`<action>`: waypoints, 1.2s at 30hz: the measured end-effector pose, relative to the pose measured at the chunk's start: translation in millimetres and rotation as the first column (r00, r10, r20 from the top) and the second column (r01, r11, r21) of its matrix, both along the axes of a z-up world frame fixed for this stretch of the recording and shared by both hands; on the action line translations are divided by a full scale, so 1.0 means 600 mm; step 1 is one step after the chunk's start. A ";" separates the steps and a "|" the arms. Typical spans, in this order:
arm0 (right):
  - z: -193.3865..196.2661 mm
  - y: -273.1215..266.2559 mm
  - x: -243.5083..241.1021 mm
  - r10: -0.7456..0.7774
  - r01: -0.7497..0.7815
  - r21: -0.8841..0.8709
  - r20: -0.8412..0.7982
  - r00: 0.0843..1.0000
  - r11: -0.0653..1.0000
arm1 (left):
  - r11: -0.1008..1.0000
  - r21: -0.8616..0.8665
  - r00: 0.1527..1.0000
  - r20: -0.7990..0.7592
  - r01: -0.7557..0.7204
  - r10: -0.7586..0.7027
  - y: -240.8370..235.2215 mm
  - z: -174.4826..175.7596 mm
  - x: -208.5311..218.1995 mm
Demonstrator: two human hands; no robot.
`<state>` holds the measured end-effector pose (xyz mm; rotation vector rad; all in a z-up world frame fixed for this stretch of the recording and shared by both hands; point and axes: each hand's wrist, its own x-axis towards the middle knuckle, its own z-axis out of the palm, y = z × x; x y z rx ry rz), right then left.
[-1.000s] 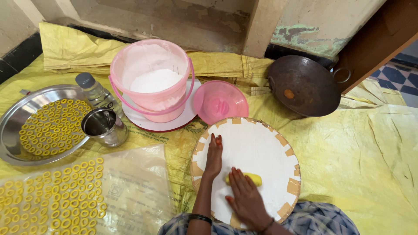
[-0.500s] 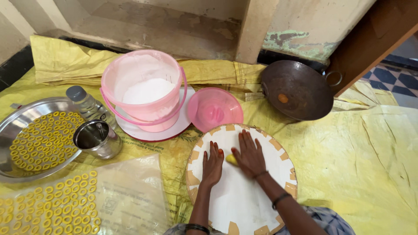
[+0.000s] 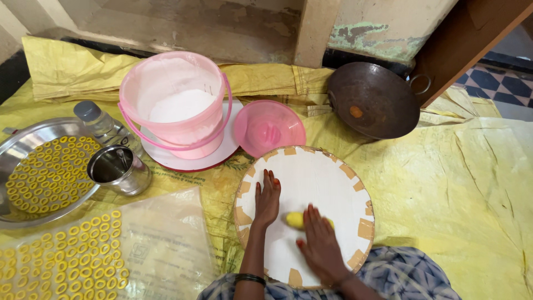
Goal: The person arranges small yellow dough rings on a plastic sheet, then rolls a larger piece of yellow dough into a long rope on a white board. The rings are placed in a metal bowl, and the rope is set aside in a pink container.
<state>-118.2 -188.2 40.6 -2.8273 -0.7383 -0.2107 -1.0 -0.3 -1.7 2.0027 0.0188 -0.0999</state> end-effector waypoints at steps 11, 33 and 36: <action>-0.029 -0.023 0.348 -0.331 0.332 -0.023 -0.149 0.932 0.943 | 1.000 -0.023 0.999 -0.038 -0.002 0.001 0.003 0.018 0.000; 0.007 0.091 0.070 -0.080 0.084 -0.030 0.132 0.988 0.996 | 0.995 -0.094 0.999 -0.023 0.040 -0.042 0.008 -0.044 0.019; 0.004 0.097 0.186 -0.183 0.187 -0.147 0.043 0.982 0.971 | 0.997 -0.058 0.999 0.020 0.049 -0.048 0.010 -0.041 0.020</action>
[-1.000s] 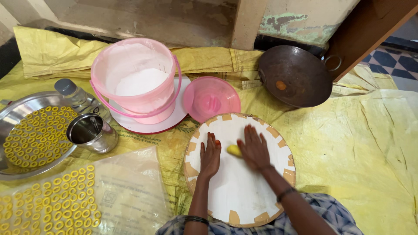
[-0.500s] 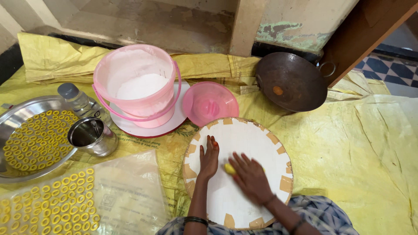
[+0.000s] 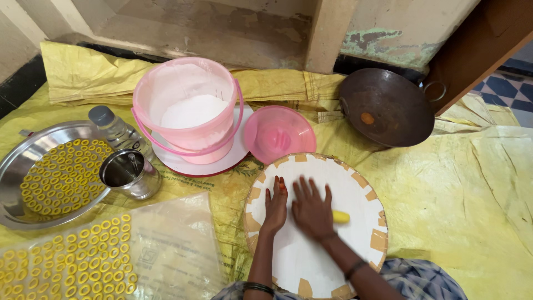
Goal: The person arranges small yellow dough rings on a plastic sheet, then rolls a larger piece of yellow dough into a long rope on a white board. The rings are placed in a metal bowl, and the rope is set aside in a pink container.
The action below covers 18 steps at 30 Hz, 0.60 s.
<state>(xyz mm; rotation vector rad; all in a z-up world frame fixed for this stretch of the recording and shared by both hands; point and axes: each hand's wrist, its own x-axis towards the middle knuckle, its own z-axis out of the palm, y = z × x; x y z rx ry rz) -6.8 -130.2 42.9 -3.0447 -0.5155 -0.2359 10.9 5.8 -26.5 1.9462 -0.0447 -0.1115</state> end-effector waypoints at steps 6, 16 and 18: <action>0.007 -0.009 0.111 -0.074 0.073 -0.023 -0.022 0.997 0.997 | 0.999 -0.040 1.000 -0.021 0.006 -0.007 0.000 0.001 0.001; 0.014 -0.013 -0.179 0.193 -0.192 -0.011 0.087 0.977 0.981 | 0.999 -0.041 1.000 -0.007 0.008 -0.008 0.001 -0.014 0.001; 0.021 -0.022 -0.223 0.217 -0.219 0.063 0.043 0.975 0.974 | 0.999 -0.031 1.000 0.000 0.007 -0.007 0.002 -0.012 -0.002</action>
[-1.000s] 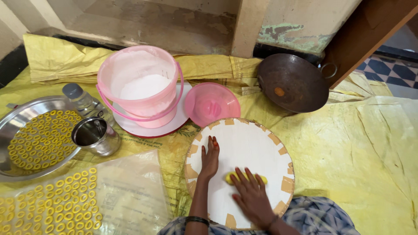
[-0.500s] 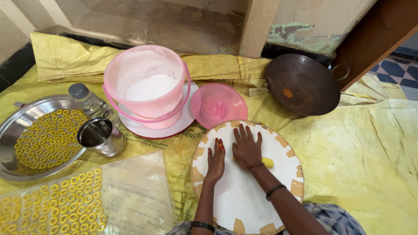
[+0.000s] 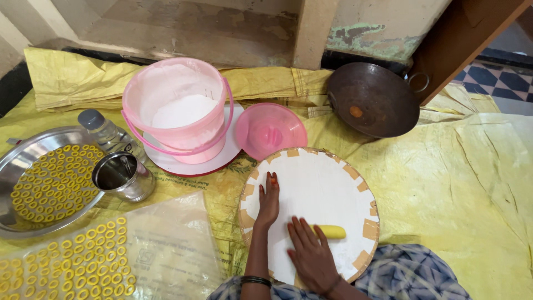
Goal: The person arranges small yellow dough rings on a plastic sheet, then rolls a larger piece of yellow dough into a long rope on a white board. The rings are placed in a metal bowl, and the rope is set aside in a pink container.
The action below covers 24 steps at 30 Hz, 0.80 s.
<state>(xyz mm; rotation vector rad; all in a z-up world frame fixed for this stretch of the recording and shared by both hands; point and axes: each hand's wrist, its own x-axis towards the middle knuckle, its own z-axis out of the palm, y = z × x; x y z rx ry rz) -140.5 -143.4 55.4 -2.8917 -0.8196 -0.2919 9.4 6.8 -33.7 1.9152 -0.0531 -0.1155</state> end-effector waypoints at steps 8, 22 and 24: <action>-0.025 -0.081 0.127 0.130 -0.133 -0.089 -0.046 0.991 0.987 | 0.998 0.059 0.999 -0.043 -0.029 0.031 -0.006 0.045 -0.011; -0.017 -0.083 0.182 -0.221 0.192 -0.179 -0.159 0.962 0.965 | 0.994 0.106 0.998 -0.060 -0.005 0.011 -0.009 0.072 -0.019; -0.017 -0.078 0.113 -0.144 0.126 -0.138 -0.130 0.981 0.982 | 0.993 0.118 0.999 -0.050 -0.013 0.019 -0.010 0.067 -0.016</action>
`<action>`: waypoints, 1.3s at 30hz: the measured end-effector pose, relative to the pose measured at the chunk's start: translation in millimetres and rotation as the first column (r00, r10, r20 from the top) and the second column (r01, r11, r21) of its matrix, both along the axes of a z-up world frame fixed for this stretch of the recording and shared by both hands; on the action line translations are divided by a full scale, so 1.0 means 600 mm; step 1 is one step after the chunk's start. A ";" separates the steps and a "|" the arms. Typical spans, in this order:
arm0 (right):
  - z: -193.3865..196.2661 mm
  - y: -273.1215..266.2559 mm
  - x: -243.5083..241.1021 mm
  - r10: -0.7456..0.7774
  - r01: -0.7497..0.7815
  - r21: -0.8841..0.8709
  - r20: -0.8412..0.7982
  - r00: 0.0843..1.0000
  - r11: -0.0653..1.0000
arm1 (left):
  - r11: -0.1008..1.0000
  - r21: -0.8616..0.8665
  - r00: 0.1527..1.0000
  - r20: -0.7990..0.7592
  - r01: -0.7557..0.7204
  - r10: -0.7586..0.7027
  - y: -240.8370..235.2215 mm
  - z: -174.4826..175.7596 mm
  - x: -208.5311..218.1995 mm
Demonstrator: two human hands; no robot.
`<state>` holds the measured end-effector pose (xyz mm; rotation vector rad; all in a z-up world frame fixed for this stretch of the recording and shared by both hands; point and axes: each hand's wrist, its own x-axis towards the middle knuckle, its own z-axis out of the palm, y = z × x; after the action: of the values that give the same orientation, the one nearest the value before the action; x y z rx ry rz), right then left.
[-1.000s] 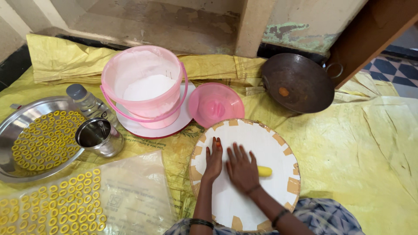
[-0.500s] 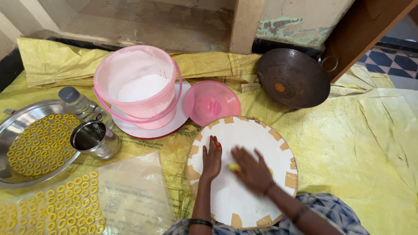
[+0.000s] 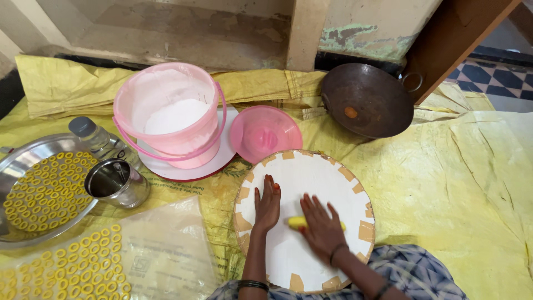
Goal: The person arranges small yellow dough rings on a plastic sheet, then rolls a larger piece of yellow dough into a long rope on a white board. The rings are placed in a metal bowl, and the rope is set aside in a pink container.
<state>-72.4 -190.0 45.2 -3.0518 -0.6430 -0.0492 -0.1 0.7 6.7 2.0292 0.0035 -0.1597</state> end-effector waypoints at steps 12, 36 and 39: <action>0.024 -0.003 -0.002 -0.125 0.179 0.484 -0.142 0.982 0.857 | 0.828 -0.489 0.922 0.110 -0.275 0.370 -0.014 -0.032 -0.052; 0.283 -0.107 -0.121 0.543 0.570 0.126 -0.195 0.817 -0.812 | -0.040 -0.989 0.694 0.126 0.139 -0.709 -0.331 0.217 -0.474; 0.287 -0.134 -0.129 0.588 0.595 0.026 -0.120 0.800 -0.803 | -0.070 -0.992 0.664 0.125 0.109 -0.737 -0.356 0.199 -0.496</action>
<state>-150.0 -270.3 217.2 -0.0717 0.1280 0.2180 -297.6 -212.9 126.2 0.3838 -0.4137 -0.8834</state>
